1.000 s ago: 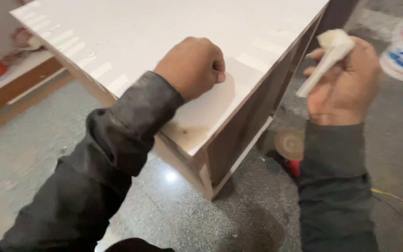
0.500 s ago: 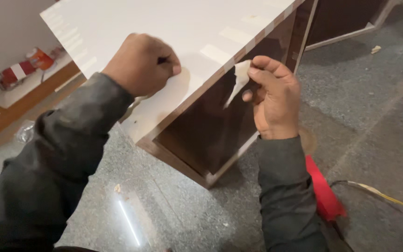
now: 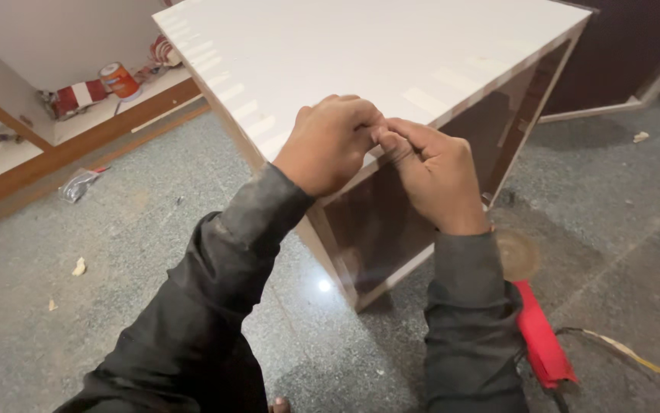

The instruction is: The person uses a power sander to smooth the edges of a white laminate furniture piece, removes tape from the edges by hand, and then continues sanding the wood.

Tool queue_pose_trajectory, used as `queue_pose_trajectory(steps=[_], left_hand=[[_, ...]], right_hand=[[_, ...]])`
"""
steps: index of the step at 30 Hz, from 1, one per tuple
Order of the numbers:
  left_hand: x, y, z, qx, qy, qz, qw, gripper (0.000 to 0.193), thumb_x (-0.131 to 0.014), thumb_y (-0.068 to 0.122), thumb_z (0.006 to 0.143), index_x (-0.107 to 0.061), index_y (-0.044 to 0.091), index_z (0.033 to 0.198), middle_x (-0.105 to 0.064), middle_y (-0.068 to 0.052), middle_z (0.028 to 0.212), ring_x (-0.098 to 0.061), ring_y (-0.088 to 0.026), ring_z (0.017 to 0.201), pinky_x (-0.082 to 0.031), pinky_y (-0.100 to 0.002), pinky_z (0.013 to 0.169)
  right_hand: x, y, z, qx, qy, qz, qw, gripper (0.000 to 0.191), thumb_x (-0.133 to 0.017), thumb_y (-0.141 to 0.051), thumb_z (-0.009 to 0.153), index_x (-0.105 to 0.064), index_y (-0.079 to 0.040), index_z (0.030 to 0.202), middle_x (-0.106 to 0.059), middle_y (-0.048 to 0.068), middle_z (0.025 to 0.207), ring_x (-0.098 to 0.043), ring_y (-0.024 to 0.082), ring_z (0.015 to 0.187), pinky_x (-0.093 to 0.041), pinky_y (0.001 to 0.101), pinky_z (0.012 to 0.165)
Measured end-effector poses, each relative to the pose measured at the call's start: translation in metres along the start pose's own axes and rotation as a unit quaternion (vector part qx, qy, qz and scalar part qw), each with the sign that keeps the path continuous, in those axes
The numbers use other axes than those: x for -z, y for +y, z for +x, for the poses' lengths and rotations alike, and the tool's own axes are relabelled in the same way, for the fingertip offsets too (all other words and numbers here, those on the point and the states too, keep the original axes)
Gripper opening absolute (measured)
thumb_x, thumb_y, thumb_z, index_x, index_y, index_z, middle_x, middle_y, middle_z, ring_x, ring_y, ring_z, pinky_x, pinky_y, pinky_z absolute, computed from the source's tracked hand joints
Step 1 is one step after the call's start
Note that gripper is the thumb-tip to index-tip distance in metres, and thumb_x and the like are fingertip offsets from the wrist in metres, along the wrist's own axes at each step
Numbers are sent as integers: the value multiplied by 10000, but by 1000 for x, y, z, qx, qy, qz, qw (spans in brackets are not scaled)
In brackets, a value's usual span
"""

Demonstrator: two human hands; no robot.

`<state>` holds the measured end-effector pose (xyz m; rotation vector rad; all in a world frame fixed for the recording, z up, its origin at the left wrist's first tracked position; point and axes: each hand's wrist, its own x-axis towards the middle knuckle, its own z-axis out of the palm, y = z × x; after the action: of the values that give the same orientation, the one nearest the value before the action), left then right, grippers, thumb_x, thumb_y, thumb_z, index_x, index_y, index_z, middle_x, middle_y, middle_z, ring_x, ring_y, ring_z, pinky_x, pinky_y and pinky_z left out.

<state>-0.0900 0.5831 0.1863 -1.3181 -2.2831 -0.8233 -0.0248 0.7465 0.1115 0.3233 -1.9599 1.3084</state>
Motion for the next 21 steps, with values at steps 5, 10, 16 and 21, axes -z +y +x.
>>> queue_pose_trajectory(steps=[5,10,16,21], left_hand=[[49,-27,-20,8,79,-49,996,94,-694,69,1004,-726,17,1075,-762,-114,1015,-758,-215,959,-605,-327,860],[61,-56,-65,87,52,1,995,77,-692,75,972,-740,27,1009,-769,-105,1008,-745,-216,916,-612,-327,812],[46,-45,-64,73,-6,2,997,109,-682,41,924,-731,11,1016,-745,-128,1024,-723,-272,950,-579,-360,826],[35,-51,-43,52,-32,33,998,84,-706,58,880,-738,22,949,-733,-124,989,-693,-287,946,-554,-387,832]], right_hand=[[-11,20,1,-29,44,-104,993,278,-728,-286,1042,-768,-27,1133,-741,145,882,-723,166,760,-549,305,704],[-16,42,-23,-33,212,303,929,327,-696,-318,1104,-589,-88,899,-522,54,708,-446,109,539,-326,255,413],[20,51,-43,68,253,358,896,481,-505,-361,1174,-427,-102,776,-449,34,618,-430,110,471,-350,277,444],[-1,40,-48,-31,250,292,923,303,-544,-182,1054,-492,-59,783,-502,94,678,-474,139,505,-374,285,404]])
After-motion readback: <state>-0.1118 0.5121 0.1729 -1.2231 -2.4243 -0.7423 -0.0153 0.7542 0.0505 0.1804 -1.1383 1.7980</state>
